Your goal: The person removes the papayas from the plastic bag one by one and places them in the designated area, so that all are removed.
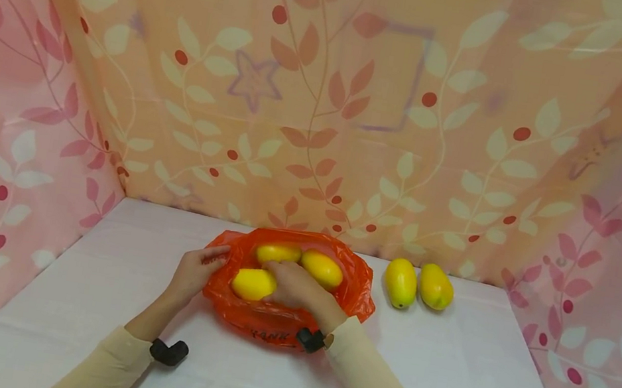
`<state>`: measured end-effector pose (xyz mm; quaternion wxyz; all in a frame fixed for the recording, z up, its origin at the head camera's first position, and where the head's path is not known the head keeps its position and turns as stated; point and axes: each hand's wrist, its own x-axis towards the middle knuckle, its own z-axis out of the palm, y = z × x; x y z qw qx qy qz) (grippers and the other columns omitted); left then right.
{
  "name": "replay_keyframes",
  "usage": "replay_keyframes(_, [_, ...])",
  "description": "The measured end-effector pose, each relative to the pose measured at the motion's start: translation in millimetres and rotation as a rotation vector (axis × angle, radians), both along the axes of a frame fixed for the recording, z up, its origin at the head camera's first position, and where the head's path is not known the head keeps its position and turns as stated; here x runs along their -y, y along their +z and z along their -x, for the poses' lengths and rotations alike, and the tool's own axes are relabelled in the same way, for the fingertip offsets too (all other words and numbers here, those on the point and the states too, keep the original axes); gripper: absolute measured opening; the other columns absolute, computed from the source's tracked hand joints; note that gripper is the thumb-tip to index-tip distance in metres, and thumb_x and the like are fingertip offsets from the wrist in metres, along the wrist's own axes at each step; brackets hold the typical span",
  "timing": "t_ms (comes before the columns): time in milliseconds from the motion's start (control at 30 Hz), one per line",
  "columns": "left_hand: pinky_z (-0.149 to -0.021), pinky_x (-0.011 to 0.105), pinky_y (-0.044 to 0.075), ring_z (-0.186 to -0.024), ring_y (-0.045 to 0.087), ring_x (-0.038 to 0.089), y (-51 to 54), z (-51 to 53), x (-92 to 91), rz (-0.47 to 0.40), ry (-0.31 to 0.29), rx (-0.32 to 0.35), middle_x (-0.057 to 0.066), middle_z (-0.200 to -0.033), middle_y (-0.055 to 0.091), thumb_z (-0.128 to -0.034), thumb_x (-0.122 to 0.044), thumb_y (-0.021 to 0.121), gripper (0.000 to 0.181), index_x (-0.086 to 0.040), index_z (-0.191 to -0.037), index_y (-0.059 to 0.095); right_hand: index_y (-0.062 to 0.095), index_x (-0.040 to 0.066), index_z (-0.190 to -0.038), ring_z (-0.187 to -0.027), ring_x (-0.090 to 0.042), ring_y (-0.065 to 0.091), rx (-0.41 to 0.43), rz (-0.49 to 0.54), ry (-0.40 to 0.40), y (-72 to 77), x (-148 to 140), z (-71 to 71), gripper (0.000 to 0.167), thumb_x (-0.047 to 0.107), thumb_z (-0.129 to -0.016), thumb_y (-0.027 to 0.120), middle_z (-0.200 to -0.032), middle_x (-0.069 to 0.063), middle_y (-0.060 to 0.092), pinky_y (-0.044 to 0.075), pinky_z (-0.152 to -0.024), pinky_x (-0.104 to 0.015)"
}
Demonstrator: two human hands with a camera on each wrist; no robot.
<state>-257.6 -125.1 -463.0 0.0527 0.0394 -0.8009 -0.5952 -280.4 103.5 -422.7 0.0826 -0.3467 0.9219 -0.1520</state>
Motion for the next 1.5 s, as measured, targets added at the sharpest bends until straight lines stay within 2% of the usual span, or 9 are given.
replay_keyframes(367, [-0.108, 0.047, 0.043, -0.135, 0.047, 0.032, -1.2, 1.9, 0.3, 0.013, 0.005, 0.000, 0.017, -0.134, 0.060, -0.0939, -0.006, 0.059, 0.035, -0.003, -0.129, 0.063, 0.058, 0.013, -0.130, -0.110, -0.020, 0.058, 0.014, 0.030, 0.003, 2.7, -4.9, -1.1, 0.057, 0.036, -0.082, 0.077, -0.123, -0.002, 0.064, 0.048, -0.103, -0.040])
replay_keyframes(700, [-0.107, 0.046, 0.045, -0.135, 0.047, 0.032, -1.2, 2.4, 1.6, 0.011, -0.003, 0.009, 0.016, -0.136, 0.059, -0.0947, -0.007, 0.059, 0.036, -0.004, -0.130, 0.062, 0.054, 0.013, -0.136, -0.116, -0.022, 0.056, 0.059, 0.057, -0.061, 8.7, -13.0, 1.0, 0.068, 0.034, -0.078, 0.081, -0.130, -0.003, 0.062, 0.046, -0.105, -0.044])
replay_keyframes(967, [-0.107, 0.047, 0.045, -0.134, 0.048, 0.032, -1.6, 2.5, 1.9, 0.012, 0.002, 0.007, 0.016, -0.135, 0.060, -0.0943, -0.006, 0.059, 0.035, -0.004, -0.130, 0.063, 0.055, 0.013, -0.133, -0.109, -0.021, 0.057, 0.044, 0.086, -0.090, 24.1, -21.2, 1.5, 0.071, 0.038, -0.073, 0.083, -0.127, -0.002, 0.062, 0.048, -0.098, -0.042])
replay_keyframes(1233, [-0.109, 0.046, 0.043, -0.135, 0.048, 0.031, -1.1, 2.5, 1.1, -0.005, 0.003, -0.004, 0.016, -0.134, 0.061, -0.0937, -0.006, 0.060, 0.035, -0.003, -0.128, 0.063, 0.054, 0.015, -0.136, -0.115, -0.020, 0.052, 0.094, 0.147, -0.154, 40.7, -35.9, -3.1, 0.073, 0.036, -0.072, 0.084, -0.132, 0.001, 0.059, 0.047, -0.101, -0.044])
replay_keyframes(1367, [-0.109, 0.047, 0.043, -0.134, 0.048, 0.032, -1.8, 2.1, 0.4, -0.005, 0.005, -0.019, 0.017, -0.132, 0.062, -0.0929, -0.004, 0.060, 0.034, -0.001, -0.127, 0.064, 0.056, 0.017, -0.133, -0.109, -0.019, 0.054, 0.077, 0.153, -0.161, 49.2, -46.1, -3.0, 0.071, 0.038, -0.072, 0.085, -0.128, 0.003, 0.060, 0.049, -0.095, -0.041])
replay_keyframes(1500, [-0.110, 0.046, 0.042, -0.136, 0.047, 0.031, -0.6, 1.4, -0.5, -0.023, 0.010, -0.006, 0.016, -0.133, 0.062, -0.0931, -0.005, 0.060, 0.034, -0.002, -0.127, 0.064, 0.058, 0.019, -0.130, -0.100, -0.016, 0.056, 0.042, 0.176, -0.142, 55.1, -59.1, -0.7, 0.066, 0.040, -0.072, 0.084, -0.122, 0.004, 0.062, 0.049, -0.087, -0.036])
